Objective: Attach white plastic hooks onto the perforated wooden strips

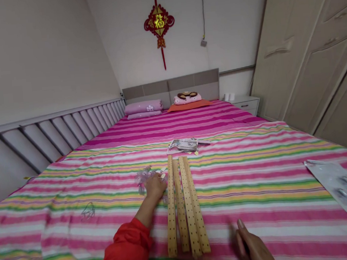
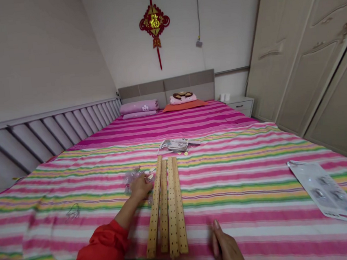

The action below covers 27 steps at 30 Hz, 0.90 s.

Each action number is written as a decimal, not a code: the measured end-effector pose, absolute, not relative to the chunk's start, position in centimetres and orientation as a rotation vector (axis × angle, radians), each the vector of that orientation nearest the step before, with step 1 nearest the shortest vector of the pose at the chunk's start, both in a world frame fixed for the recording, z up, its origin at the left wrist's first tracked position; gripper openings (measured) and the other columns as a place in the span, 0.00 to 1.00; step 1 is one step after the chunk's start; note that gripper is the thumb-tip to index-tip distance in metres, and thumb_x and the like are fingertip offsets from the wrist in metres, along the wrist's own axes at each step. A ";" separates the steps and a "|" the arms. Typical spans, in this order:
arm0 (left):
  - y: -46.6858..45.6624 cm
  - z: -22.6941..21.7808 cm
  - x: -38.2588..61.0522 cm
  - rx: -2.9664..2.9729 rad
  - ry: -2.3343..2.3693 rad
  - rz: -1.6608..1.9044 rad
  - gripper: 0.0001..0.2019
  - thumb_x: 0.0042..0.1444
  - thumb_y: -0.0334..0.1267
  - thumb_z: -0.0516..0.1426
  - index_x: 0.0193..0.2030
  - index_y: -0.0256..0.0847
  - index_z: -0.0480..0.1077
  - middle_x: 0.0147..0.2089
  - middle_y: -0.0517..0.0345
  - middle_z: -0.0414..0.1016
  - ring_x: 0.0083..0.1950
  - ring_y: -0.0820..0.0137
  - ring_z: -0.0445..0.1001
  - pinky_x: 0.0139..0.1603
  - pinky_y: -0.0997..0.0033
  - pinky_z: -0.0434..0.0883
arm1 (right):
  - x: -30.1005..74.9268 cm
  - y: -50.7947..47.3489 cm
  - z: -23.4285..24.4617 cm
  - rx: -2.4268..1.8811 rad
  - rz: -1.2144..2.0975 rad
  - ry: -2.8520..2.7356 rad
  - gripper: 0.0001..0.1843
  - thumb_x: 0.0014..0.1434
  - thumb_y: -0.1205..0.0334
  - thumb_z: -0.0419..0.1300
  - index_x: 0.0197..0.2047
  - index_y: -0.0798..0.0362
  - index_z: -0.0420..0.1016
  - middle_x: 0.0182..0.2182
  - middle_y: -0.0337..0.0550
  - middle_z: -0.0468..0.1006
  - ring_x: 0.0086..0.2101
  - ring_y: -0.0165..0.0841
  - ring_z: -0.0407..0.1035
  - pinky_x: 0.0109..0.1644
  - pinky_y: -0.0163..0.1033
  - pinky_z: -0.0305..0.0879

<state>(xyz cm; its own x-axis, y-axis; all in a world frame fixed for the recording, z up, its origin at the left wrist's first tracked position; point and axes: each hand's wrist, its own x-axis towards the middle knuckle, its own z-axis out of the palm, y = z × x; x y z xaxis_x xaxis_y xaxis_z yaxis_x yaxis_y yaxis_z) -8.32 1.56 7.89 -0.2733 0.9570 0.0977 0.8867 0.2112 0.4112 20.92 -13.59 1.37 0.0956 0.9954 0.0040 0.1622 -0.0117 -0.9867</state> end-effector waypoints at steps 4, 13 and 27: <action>0.8 7.3 -9.4 1.592 2.135 0.986 0.18 0.41 0.30 0.59 0.43 0.38 0.68 0.30 0.59 0.76 0.35 0.65 0.75 0.39 0.66 0.66 | 21.0 -13.6 1.2 -1.342 1.041 -1.261 0.31 0.46 0.29 0.53 0.13 0.47 0.59 0.11 0.34 0.58 0.18 0.31 0.56 0.26 0.38 0.58; -5.3 8.7 -8.5 1.517 1.598 1.569 0.24 0.45 0.33 0.58 0.52 0.39 0.63 0.28 0.62 0.74 0.32 0.70 0.74 0.40 0.67 0.70 | 17.4 -14.1 4.7 -1.227 1.427 -1.245 0.30 0.50 0.32 0.53 0.16 0.51 0.63 0.12 0.32 0.59 0.17 0.27 0.53 0.23 0.35 0.51; -14.1 5.9 -1.3 2.350 1.714 1.568 0.11 0.51 0.31 0.56 0.41 0.46 0.73 0.29 0.62 0.78 0.34 0.67 0.74 0.50 0.62 0.60 | 13.4 -13.5 6.6 -1.014 1.588 -1.034 0.25 0.42 0.39 0.65 0.23 0.54 0.71 0.07 0.29 0.61 0.11 0.22 0.51 0.16 0.31 0.46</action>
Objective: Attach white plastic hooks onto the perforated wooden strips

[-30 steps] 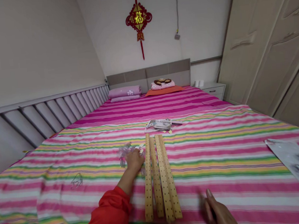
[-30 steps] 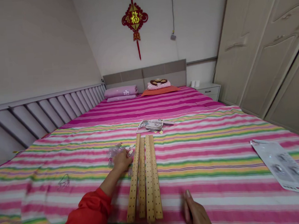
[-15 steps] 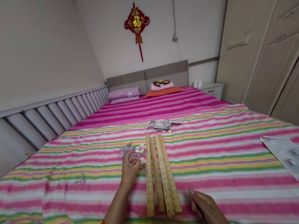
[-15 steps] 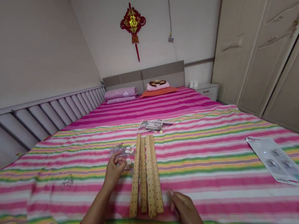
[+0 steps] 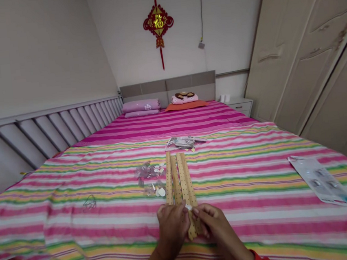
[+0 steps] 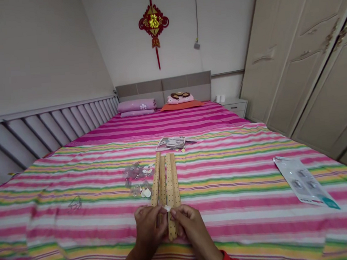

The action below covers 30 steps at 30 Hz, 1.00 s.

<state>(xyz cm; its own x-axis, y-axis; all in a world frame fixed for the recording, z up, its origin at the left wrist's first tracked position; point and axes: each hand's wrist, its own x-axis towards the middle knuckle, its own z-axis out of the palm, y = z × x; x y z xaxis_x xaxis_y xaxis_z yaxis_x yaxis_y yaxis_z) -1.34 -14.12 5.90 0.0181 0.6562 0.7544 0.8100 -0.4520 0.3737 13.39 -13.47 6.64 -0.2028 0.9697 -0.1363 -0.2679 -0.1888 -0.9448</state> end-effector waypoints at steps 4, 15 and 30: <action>-14.8 5.6 -1.0 -2.203 -1.851 -1.630 0.17 0.44 0.31 0.60 0.43 0.48 0.73 0.29 0.59 0.79 0.38 0.61 0.74 0.54 0.57 0.59 | 13.8 -14.0 6.8 -1.039 1.506 -1.020 0.24 0.40 0.40 0.68 0.23 0.54 0.71 0.08 0.28 0.62 0.11 0.21 0.50 0.16 0.30 0.45; -15.2 6.5 0.7 -1.597 -2.629 -2.852 0.38 0.34 0.40 0.66 0.54 0.33 0.60 0.27 0.61 0.74 0.28 0.71 0.73 0.31 0.73 0.69 | 14.6 -14.6 6.0 -1.068 1.427 -1.153 0.26 0.41 0.40 0.67 0.32 0.56 0.79 0.09 0.30 0.63 0.13 0.24 0.55 0.18 0.32 0.49; -16.4 6.7 2.6 -1.060 -2.784 -3.015 0.33 0.37 0.36 0.67 0.52 0.33 0.63 0.30 0.56 0.76 0.26 0.72 0.74 0.26 0.75 0.68 | 14.6 -17.3 5.8 -1.142 0.370 -1.812 0.19 0.56 0.60 0.59 0.52 0.49 0.70 0.45 0.49 0.76 0.40 0.39 0.74 0.37 0.38 0.72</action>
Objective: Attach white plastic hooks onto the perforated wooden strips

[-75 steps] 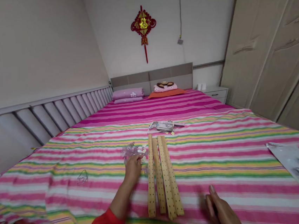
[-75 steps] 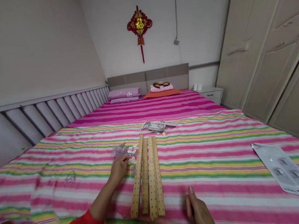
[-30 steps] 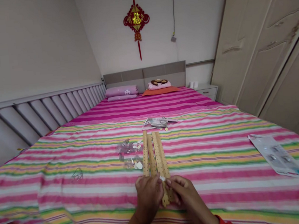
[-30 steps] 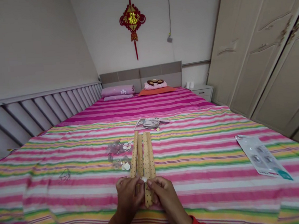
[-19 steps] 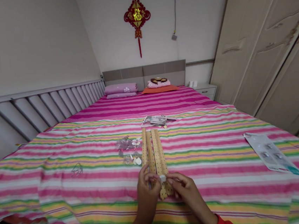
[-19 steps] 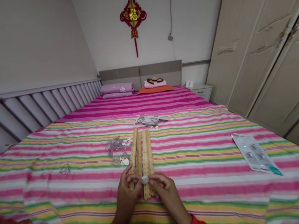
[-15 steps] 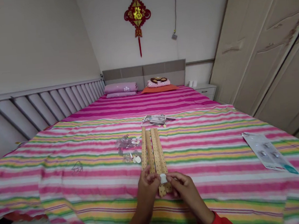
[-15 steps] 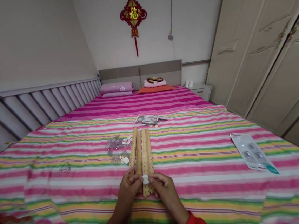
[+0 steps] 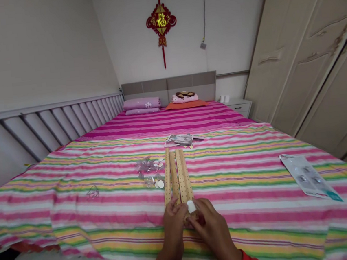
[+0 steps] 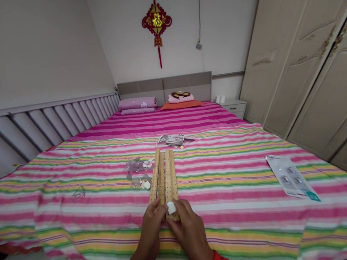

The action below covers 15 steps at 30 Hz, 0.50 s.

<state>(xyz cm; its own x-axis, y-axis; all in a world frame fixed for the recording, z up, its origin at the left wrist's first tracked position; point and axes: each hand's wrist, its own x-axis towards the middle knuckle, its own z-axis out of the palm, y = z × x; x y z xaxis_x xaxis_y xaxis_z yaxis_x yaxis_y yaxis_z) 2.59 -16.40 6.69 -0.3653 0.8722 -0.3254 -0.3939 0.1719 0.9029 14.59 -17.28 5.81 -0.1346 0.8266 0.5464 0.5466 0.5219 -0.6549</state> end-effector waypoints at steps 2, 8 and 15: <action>-16.5 6.9 3.0 0.495 1.338 1.465 0.32 0.37 0.36 0.67 0.51 0.33 0.63 0.29 0.58 0.76 0.24 0.73 0.73 0.24 0.76 0.67 | 14.4 -17.4 5.7 -1.188 0.312 -1.847 0.18 0.59 0.59 0.57 0.53 0.49 0.69 0.43 0.49 0.76 0.36 0.38 0.75 0.32 0.37 0.72; -16.6 7.0 3.1 0.529 1.277 1.448 0.31 0.32 0.41 0.69 0.45 0.33 0.67 0.29 0.56 0.77 0.28 0.70 0.75 0.28 0.74 0.69 | 14.4 -17.0 5.7 -1.181 0.516 -1.727 0.15 0.58 0.59 0.56 0.48 0.51 0.73 0.39 0.48 0.76 0.34 0.37 0.73 0.36 0.38 0.69; -16.7 7.4 2.4 0.804 1.304 1.393 0.23 0.38 0.49 0.66 0.39 0.37 0.73 0.38 0.51 0.77 0.42 0.64 0.76 0.40 0.69 0.72 | 15.2 -15.4 5.8 -1.004 1.547 -1.053 0.20 0.47 0.46 0.65 0.30 0.57 0.76 0.10 0.29 0.61 0.13 0.24 0.50 0.18 0.32 0.45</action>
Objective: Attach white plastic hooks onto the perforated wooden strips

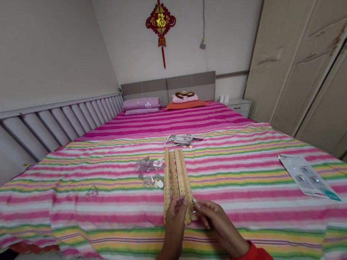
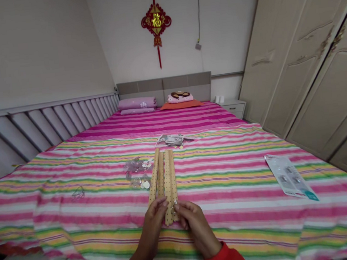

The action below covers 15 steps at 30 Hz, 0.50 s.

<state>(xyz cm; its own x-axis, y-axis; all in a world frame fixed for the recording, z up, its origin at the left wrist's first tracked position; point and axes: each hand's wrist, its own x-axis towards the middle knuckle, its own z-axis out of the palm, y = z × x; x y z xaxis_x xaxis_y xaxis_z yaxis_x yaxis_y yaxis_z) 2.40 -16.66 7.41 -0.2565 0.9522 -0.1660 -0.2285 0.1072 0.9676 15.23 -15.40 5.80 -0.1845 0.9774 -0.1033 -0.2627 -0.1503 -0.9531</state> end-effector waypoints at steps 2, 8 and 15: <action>-16.7 7.0 2.4 0.879 1.304 1.361 0.23 0.36 0.47 0.67 0.39 0.38 0.73 0.37 0.52 0.76 0.39 0.65 0.75 0.38 0.70 0.72 | 15.4 -15.4 5.9 -0.927 1.700 -0.957 0.20 0.47 0.46 0.66 0.26 0.57 0.74 0.08 0.28 0.58 0.12 0.22 0.47 0.18 0.32 0.40; -17.4 5.5 2.8 1.163 1.353 1.349 0.24 0.37 0.35 0.66 0.45 0.41 0.72 0.42 0.53 0.74 0.38 0.68 0.73 0.36 0.71 0.72 | 15.5 -15.8 5.9 -0.844 1.837 -0.782 0.15 0.41 0.54 0.71 0.25 0.57 0.76 0.14 0.33 0.67 0.15 0.20 0.51 0.19 0.29 0.44; -17.7 5.3 2.2 1.672 1.447 1.270 0.27 0.39 0.28 0.62 0.50 0.46 0.71 0.45 0.53 0.72 0.46 0.63 0.71 0.49 0.62 0.70 | 15.8 -15.9 5.5 -0.897 1.923 -0.823 0.14 0.41 0.56 0.72 0.26 0.58 0.78 0.20 0.39 0.75 0.16 0.20 0.56 0.19 0.28 0.44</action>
<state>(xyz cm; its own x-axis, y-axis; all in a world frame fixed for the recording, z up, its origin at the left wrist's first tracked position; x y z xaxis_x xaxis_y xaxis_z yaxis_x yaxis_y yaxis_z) 2.16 -17.70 5.28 -0.0435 0.9586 0.2814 0.4031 -0.2409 0.8829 15.75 -15.92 5.46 -0.3920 0.8783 -0.2736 -0.4082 -0.4326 -0.8039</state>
